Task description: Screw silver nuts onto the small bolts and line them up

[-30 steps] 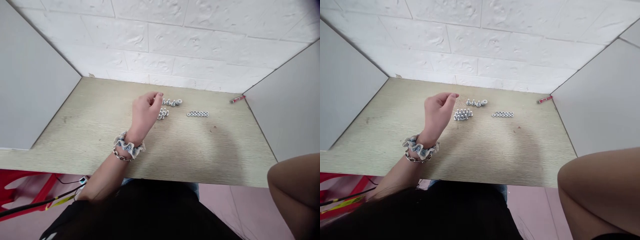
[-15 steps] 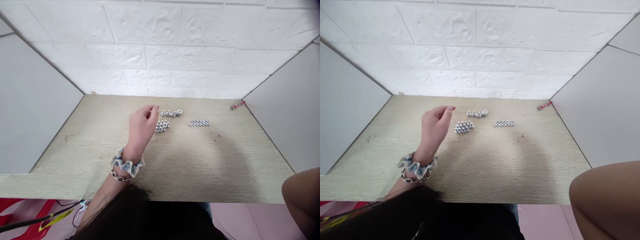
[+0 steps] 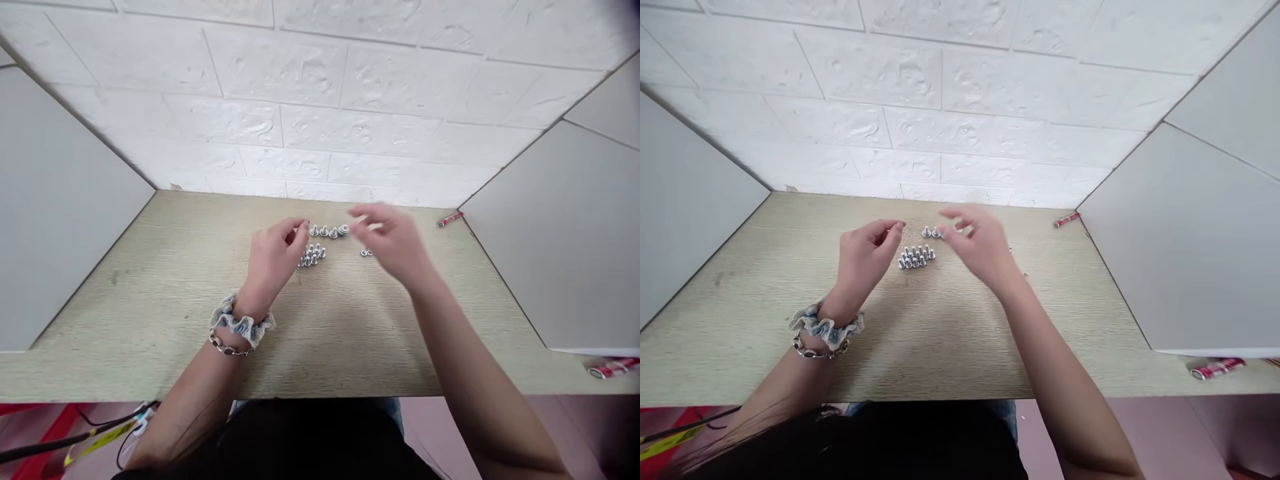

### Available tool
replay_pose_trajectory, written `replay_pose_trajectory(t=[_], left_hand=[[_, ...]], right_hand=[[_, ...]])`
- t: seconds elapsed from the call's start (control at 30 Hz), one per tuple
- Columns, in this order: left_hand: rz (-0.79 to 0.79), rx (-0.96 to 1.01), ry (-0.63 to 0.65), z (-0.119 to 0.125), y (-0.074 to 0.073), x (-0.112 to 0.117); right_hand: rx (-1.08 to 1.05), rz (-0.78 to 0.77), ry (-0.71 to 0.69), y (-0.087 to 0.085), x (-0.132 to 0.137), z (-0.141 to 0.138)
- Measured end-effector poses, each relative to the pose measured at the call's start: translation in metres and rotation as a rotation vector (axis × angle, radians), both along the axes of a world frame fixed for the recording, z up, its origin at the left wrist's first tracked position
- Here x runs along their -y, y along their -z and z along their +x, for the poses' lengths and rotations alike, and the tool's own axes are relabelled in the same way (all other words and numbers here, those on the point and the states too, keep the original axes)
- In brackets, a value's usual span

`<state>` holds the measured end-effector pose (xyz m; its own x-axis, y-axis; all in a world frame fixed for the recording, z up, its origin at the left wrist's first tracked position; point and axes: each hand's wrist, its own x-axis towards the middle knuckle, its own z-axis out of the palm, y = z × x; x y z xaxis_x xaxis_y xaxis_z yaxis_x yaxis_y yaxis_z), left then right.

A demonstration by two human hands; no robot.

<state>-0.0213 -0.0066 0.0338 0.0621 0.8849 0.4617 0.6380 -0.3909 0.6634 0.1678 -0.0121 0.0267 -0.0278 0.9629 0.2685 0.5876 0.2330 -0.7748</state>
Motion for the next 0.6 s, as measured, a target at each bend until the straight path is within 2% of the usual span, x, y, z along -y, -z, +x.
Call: replay_pose_trajectory(t=[0.17,0.3,0.43,0.6], left_hand=[[-0.015,-0.016,0.005,0.002,0.005,-0.003],[-0.029,-0.042,0.025,0.003,0.01,-0.004],[-0.023,-0.112,0.098,0.004,0.016,-0.004],[0.035,-0.125,0.268,0.008,0.024,-0.005]], right_hand=[[0.383,-0.09,-0.049,0.025,-0.009,-0.026],[0.549,-0.146,-0.047,0.041,-0.018,-0.034],[0.52,-0.157,-0.047,0.042,-0.018,-0.033],[0.225,-0.088,0.023,0.029,-0.012,-0.024]])
